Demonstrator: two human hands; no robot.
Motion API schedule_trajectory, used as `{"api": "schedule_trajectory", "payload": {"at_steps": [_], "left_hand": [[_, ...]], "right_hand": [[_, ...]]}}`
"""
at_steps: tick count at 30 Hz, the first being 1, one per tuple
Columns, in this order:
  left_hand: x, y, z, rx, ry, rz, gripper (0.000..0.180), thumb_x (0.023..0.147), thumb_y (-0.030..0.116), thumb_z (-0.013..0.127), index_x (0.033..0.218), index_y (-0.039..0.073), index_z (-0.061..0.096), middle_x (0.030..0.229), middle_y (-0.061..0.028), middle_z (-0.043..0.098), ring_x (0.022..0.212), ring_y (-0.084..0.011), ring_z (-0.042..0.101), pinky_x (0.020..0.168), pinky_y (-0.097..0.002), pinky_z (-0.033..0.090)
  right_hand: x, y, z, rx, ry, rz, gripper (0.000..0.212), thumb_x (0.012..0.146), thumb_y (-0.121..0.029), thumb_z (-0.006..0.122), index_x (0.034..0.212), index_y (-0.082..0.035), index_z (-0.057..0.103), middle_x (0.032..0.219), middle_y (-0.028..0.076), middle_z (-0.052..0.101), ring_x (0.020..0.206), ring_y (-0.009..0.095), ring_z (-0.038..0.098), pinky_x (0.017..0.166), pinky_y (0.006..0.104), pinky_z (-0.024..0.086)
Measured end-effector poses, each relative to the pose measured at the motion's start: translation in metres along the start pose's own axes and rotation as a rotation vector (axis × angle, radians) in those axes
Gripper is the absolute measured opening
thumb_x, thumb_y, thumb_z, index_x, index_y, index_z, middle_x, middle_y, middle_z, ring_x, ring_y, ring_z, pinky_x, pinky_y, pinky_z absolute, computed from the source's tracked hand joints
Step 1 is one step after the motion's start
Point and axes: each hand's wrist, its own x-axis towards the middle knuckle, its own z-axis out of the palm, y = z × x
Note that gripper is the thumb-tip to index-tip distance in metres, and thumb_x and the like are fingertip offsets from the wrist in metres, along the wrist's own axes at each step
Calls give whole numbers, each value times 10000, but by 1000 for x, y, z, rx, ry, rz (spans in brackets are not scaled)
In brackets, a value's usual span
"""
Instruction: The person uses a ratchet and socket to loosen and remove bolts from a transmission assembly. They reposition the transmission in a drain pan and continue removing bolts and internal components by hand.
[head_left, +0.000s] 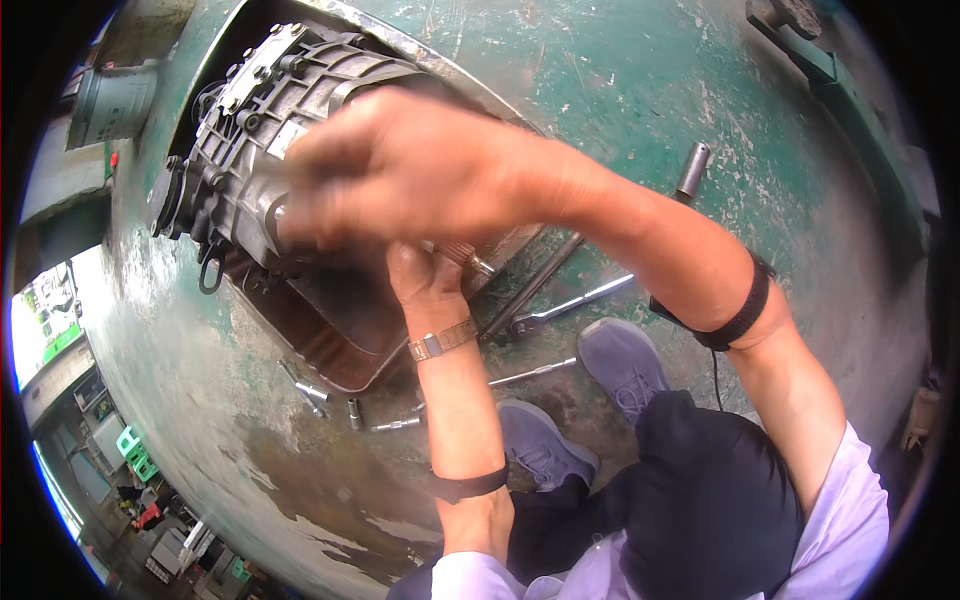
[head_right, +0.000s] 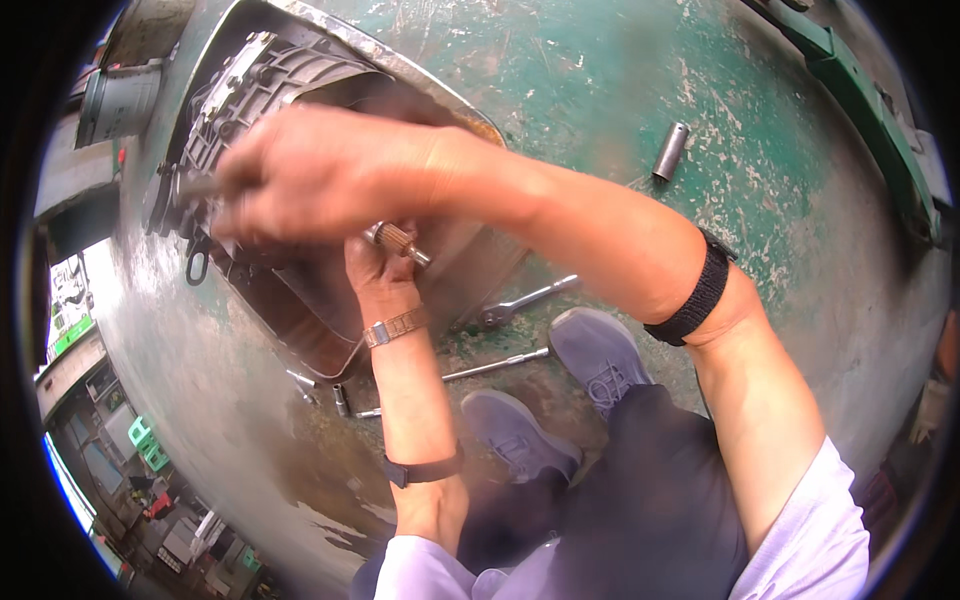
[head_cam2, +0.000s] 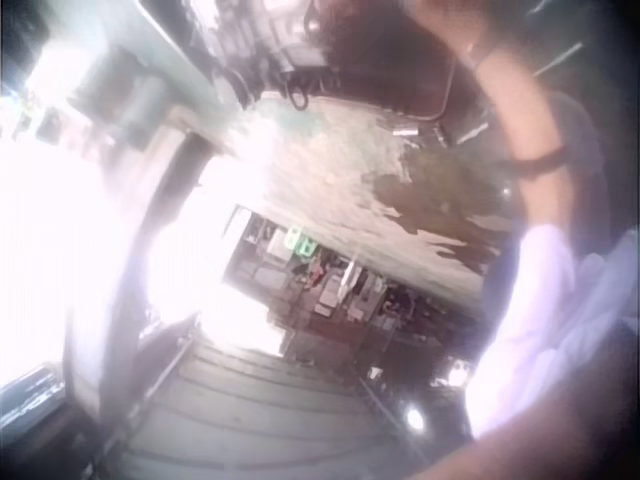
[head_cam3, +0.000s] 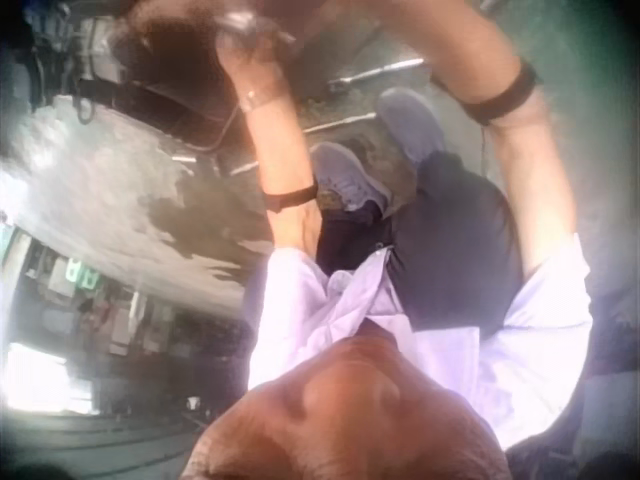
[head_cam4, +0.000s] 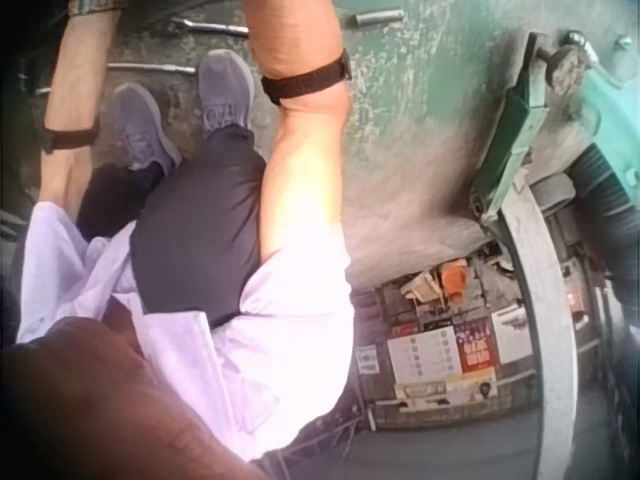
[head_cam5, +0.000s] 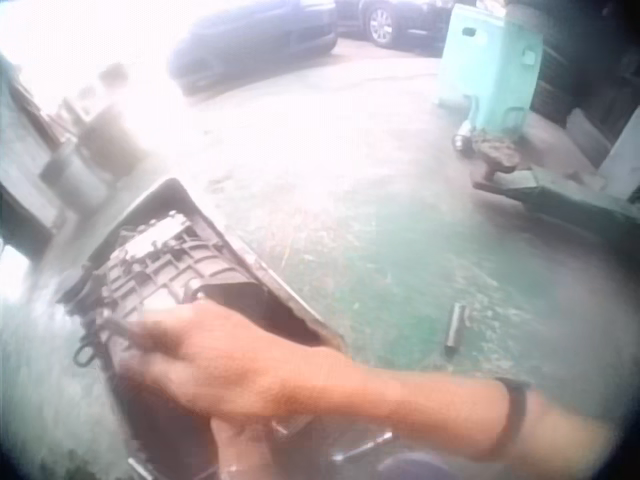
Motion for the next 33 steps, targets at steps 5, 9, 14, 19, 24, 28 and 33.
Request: {"api": "schedule_trajectory", "payload": {"at_steps": [5, 9, 14, 19, 24, 28, 33], "left_hand": [[10, 0, 3, -90, 113, 14, 237, 951, 156, 547, 1157, 40, 567, 963, -92, 644, 588, -167, 600, 439, -271, 469], [14, 1, -5, -63, 90, 6, 256, 943, 149, 567, 1171, 31, 562, 1021, -98, 643, 576, -167, 599, 421, -246, 443], [15, -5, -18, 62, 125, 47, 262, 933, 147, 563, 1162, 21, 569, 1079, -116, 635, 892, -232, 610, 784, -320, 465], [16, -7, -18, -411, -212, 15, 504, 993, 367, 440, 1378, 51, 368, 1381, -99, 418, 1244, -207, 427, 999, -373, 426], [8, -4, -7, 42, 144, 43, 299, 956, 173, 504, 1210, 14, 508, 1145, -126, 584, 1004, -272, 590, 797, -417, 518], [8, 2, -7, -105, 37, -8, 218, 925, 115, 571, 1123, 24, 571, 986, -102, 651, 768, -239, 654, 568, -372, 545], [7, 2, -12, 1, 89, 55, 251, 917, 130, 577, 1143, 23, 557, 998, -91, 633, 809, -228, 635, 621, -372, 535]], "right_hand": [[-5, 62, -62, 596, 756, 481, 241, 932, -241, 547, 869, -11, 581, 759, 100, 615, 649, 192, 579, 604, 327, 497], [-1, 84, -63, 556, 1029, 722, 238, 912, -230, 536, 840, -12, 599, 740, 102, 609, 629, 186, 571, 570, 315, 481], [-5, 36, -18, -20, 615, 278, 329, 901, -319, 622, 872, 6, 662, 798, 62, 666, 752, 143, 609, 720, 285, 488], [-11, -11, 12, -172, -169, 99, 308, 848, -251, 667, 1092, -64, 678, 855, 177, 671, 783, 296, 637, 748, 351, 504], [-13, 11, -16, 154, 130, 229, 309, 920, -311, 620, 959, -7, 650, 804, 59, 665, 758, 112, 606, 675, 284, 493], [1, 48, -54, 850, 897, 639, 219, 896, -206, 527, 835, -6, 592, 730, 91, 601, 657, 179, 574, 561, 311, 484], [1, 46, -41, 452, 734, 521, 280, 947, -279, 548, 904, -9, 605, 775, 58, 617, 686, 144, 579, 634, 276, 479]]}}
